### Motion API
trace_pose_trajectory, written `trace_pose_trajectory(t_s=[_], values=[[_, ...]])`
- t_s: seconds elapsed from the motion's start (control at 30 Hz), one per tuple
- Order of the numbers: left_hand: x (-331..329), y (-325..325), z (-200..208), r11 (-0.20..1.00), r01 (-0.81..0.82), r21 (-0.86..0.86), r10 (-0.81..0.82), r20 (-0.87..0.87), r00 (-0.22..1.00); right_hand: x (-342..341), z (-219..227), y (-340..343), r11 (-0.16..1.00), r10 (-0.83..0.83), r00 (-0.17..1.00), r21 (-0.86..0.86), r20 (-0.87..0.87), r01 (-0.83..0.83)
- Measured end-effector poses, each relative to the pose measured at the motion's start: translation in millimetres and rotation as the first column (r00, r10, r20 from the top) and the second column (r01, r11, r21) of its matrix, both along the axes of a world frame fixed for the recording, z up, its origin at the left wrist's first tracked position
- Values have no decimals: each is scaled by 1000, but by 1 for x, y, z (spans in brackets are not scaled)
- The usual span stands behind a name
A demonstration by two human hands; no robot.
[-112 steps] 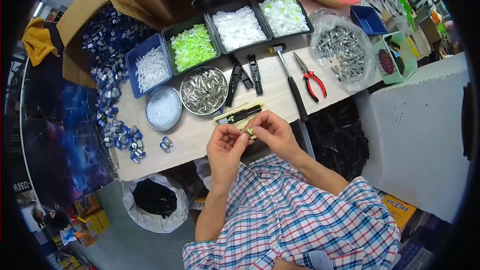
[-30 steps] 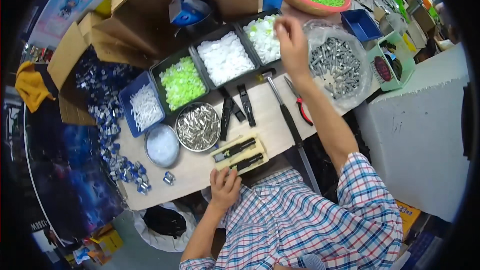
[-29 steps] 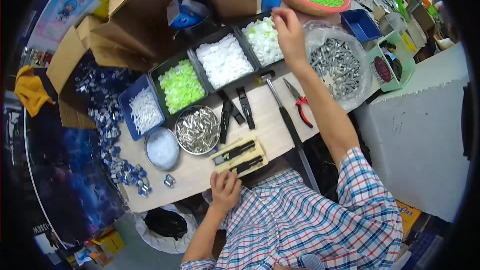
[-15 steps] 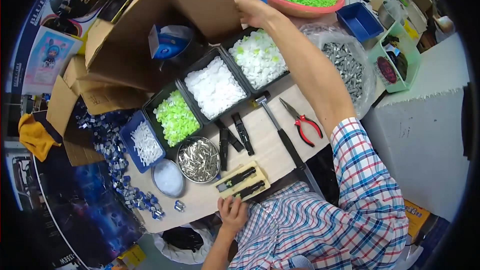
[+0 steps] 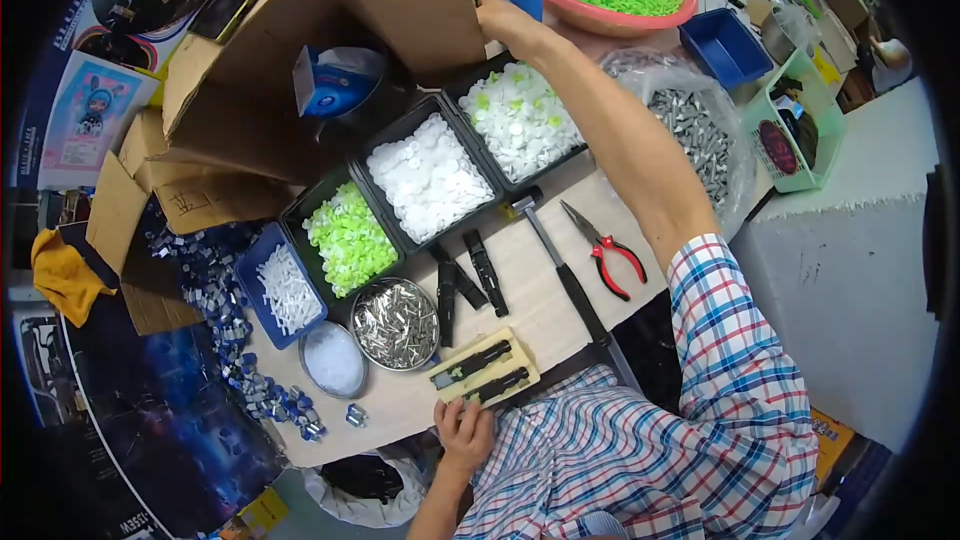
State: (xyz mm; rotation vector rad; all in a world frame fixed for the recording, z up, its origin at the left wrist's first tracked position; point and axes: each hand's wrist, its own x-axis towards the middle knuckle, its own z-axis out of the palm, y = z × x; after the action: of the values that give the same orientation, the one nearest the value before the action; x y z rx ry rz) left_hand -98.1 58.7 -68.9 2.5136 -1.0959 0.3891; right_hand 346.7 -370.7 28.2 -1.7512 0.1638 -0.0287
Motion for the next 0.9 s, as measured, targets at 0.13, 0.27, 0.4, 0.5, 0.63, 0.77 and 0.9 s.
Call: trace_pose_trajectory(t_s=[0.13,0.27,0.4,0.5,0.63,0.77,0.9], values=[[-1,1,0,1000,-8,6,8,0,1000,-9,9,12,985,-165,986,-46,-18,164],[0,0,1,1000,-4,-7,4,-13,1000,-18,25,15,971,-236,967,-65,-93,231],[-2,0,-1,1000,-10,0,10,-18,1000,-10,21,21,911,-331,937,222,-109,348],[-3,2,0,1000,-24,7,24,-23,999,2,13,26,847,-416,900,307,-127,434],[-4,4,0,1000,-20,6,20,-28,999,70,-35,1,877,-360,928,304,-95,372],[6,-6,-4,999,41,-23,-42,-19,999,135,-78,-69,827,-504,863,270,-30,493],[-12,11,1,999,-44,21,45,-62,997,120,-62,2,778,-413,902,466,-126,421]])
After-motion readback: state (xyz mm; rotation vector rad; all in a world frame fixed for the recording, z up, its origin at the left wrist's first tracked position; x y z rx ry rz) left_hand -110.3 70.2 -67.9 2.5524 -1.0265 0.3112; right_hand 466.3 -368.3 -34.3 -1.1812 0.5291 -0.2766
